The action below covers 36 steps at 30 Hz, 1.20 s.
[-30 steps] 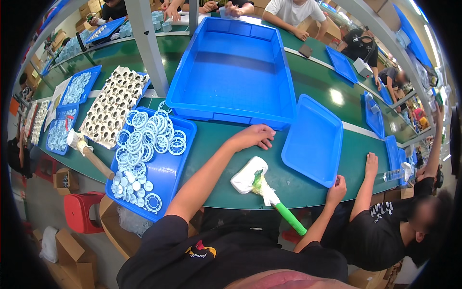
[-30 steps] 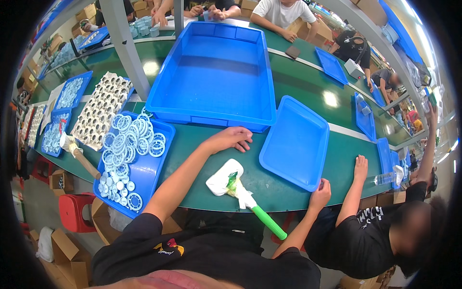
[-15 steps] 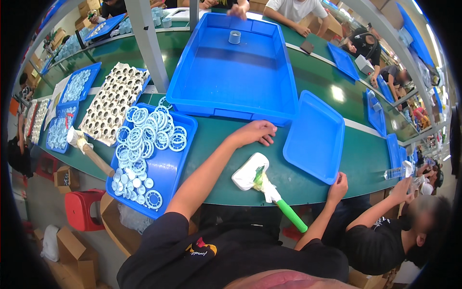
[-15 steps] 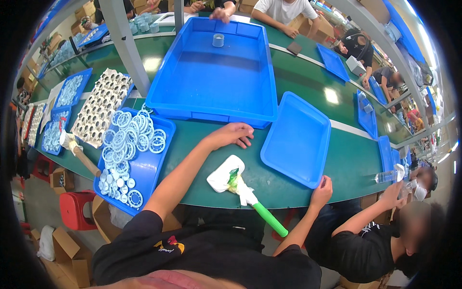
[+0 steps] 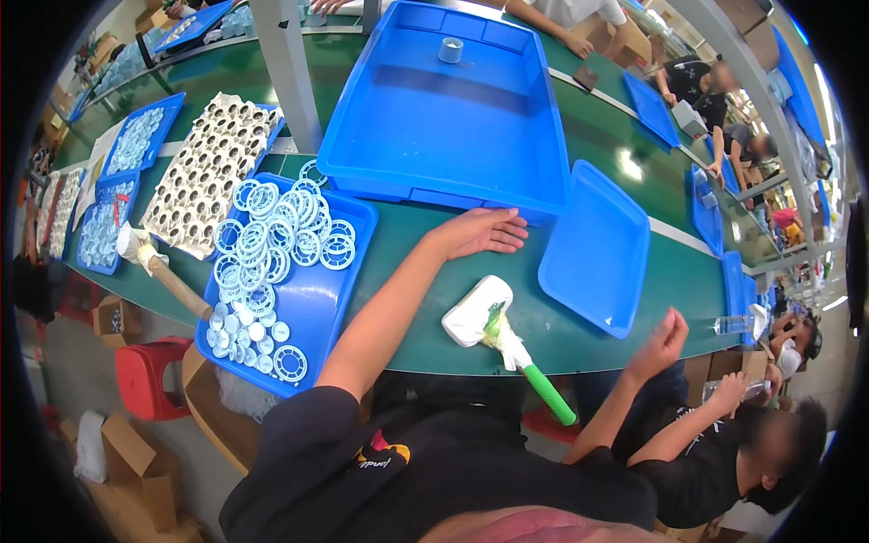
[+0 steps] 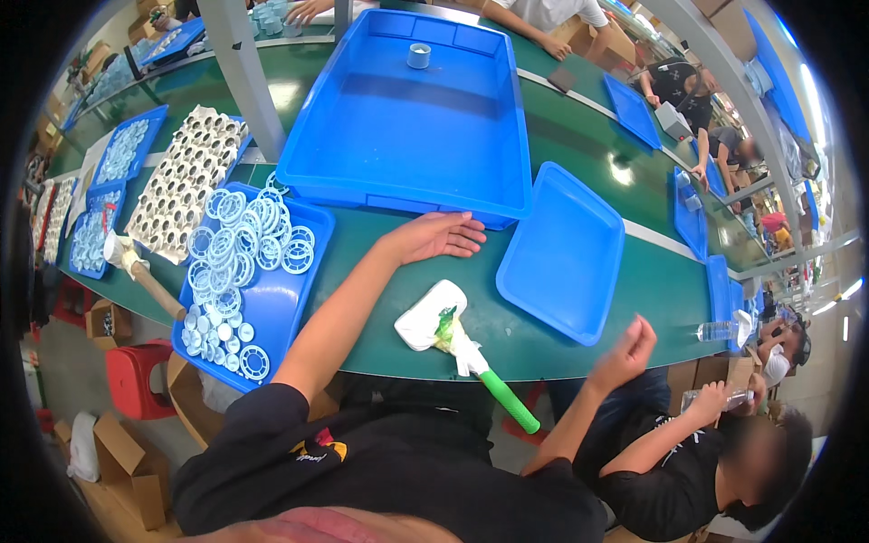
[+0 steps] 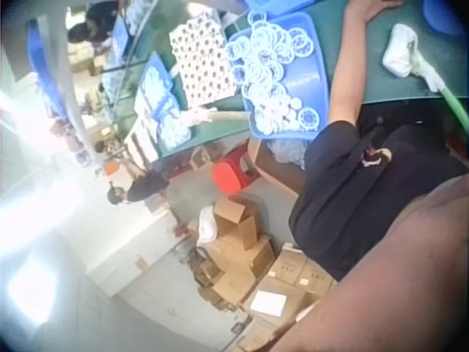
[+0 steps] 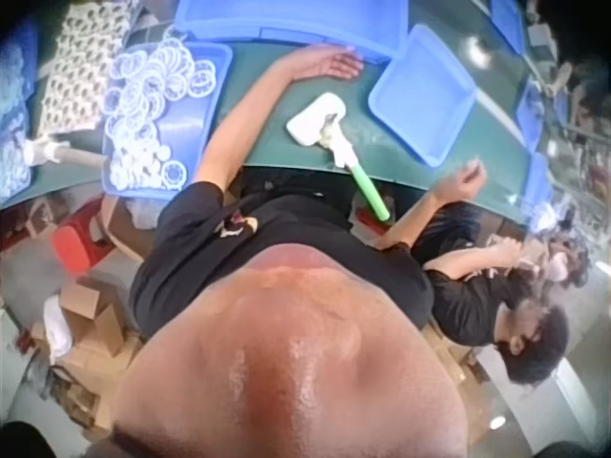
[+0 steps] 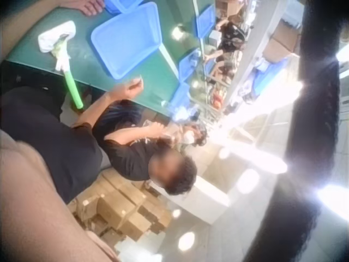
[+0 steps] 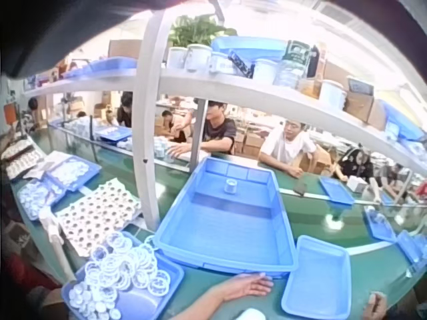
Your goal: Assemble small plastic electronic components on a factory production line.
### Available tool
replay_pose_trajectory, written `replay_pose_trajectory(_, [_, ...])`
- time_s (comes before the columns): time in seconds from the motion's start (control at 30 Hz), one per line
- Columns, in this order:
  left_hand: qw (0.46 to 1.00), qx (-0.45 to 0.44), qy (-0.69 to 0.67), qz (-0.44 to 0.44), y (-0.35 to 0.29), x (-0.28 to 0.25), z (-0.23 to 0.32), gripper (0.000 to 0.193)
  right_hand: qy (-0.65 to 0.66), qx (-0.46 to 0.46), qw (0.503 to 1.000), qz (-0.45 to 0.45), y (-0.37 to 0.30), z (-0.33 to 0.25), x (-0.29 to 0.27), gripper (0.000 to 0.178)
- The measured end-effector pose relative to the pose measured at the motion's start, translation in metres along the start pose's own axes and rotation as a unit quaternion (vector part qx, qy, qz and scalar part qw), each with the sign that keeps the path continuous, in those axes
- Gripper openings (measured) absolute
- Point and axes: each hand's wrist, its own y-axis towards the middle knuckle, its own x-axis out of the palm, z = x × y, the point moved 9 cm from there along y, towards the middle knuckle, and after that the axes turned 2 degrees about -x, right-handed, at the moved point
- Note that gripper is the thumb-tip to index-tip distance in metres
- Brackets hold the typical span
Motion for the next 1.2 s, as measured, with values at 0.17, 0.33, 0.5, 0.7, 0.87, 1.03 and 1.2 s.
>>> replay_pose_trajectory(0.17, [0.998, 0.001, -0.049, -0.039, 0.009, 0.001, -0.004, 0.045, 0.093, -0.163, 0.943, -0.274, 0.01, -0.173, 0.174, 0.006])
replay_pose_trajectory(0.33, [0.997, -0.001, -0.068, -0.039, 0.008, -0.003, -0.007, 0.044, 0.128, -0.309, 0.838, -0.432, 0.009, -0.211, 0.411, 0.024])
replay_pose_trajectory(0.5, [0.994, 0.003, -0.091, -0.061, 0.012, 0.001, -0.012, 0.042, -0.008, -0.29, 0.887, -0.361, 0.051, -0.146, 0.646, 0.053])
replay_pose_trajectory(0.7, [0.994, -0.007, -0.095, -0.055, 0.009, 0.006, -0.013, 0.045, 0.004, -0.153, 0.921, -0.358, 0.051, -0.121, 0.726, 0.077])
replay_pose_trajectory(0.87, [0.993, -0.009, -0.108, -0.05, 0.009, 0.002, -0.016, 0.044, -0.075, -0.114, 0.915, -0.379, 0.02, -0.116, 0.74, 0.087])
replay_pose_trajectory(1.03, [0.994, -0.018, -0.091, -0.058, 0.017, 0.003, -0.017, 0.041, -0.193, -0.241, 0.895, -0.322, -0.012, -0.113, 0.703, 0.066])
replay_pose_trajectory(1.2, [0.996, -0.016, -0.075, -0.037, 0.01, -0.001, -0.014, 0.04, -0.166, -0.327, 0.888, -0.278, -0.044, -0.139, 0.645, 0.057])
